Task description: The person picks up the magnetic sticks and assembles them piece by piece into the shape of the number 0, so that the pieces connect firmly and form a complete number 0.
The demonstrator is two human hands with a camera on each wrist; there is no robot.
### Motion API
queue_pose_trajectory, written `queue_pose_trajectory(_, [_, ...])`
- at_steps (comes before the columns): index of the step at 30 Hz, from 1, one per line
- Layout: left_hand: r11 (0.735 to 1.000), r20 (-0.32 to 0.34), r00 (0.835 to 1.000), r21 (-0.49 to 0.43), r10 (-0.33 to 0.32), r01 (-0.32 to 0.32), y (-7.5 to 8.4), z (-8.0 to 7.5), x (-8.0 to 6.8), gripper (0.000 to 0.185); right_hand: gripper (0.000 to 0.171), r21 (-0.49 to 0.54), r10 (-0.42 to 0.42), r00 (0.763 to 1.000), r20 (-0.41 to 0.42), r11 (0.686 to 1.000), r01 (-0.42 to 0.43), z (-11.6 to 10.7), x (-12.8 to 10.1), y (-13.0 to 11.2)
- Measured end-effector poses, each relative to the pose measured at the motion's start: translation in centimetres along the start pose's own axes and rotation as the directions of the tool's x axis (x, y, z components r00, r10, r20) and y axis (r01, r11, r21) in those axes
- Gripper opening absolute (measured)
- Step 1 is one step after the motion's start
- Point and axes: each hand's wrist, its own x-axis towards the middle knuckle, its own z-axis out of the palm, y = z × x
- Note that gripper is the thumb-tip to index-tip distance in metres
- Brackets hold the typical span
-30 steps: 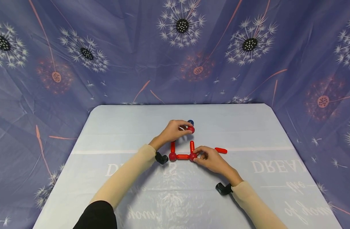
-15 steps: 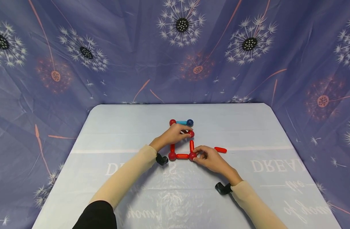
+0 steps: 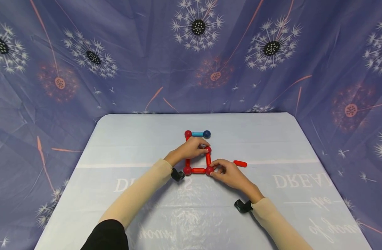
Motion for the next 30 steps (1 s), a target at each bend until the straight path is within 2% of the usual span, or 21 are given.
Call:
queue_pose_trajectory(9, [0.999,-0.017,1.000,0.048,0.021,-0.021,-0.3,0.3,-0.1,0.030,0.024,-0.002,-0.006,1.000,-0.002,1.000,0.006,0.1,0.0,-0.1])
queue_pose_trajectory(13, [1.000,-0.080,0.997,0.026,0.019,-0.017,-0.4,-0.4,-1.0,0.030,0.025,-0.019,-0.010,1.000,0.006,1.000,0.010,0.0,0.0,-0.3])
queue_pose_trajectory(17, [1.000,-0.193,0.981,0.011,0.005,-0.003,-1.2,-1.2,-2.6,0.029,0.029,-0.039,-0.016,1.000,0.012,0.999,0.017,-0.5,-0.1,-0.6])
queue_pose_trajectory(22, [0.998,-0.314,0.948,-0.053,-0.046,0.031,-2.9,-1.4,-4.9,0.031,0.035,-0.076,-0.039,0.999,-0.024,0.996,0.037,-2.2,-0.3,-0.9])
queue_pose_trajectory(25, [0.993,-0.347,0.934,-0.112,-0.081,0.044,-3.9,-1.1,-6.0,0.033,0.035,-0.105,-0.058,0.997,-0.050,0.993,0.053,-3.4,-0.3,-0.9])
queue_pose_trajectory(30, [0.977,-0.350,0.926,-0.199,-0.139,0.072,-5.0,-0.1,-7.2,0.035,0.036,-0.164,-0.078,0.993,-0.085,0.984,0.064,-5.1,-0.4,-0.5])
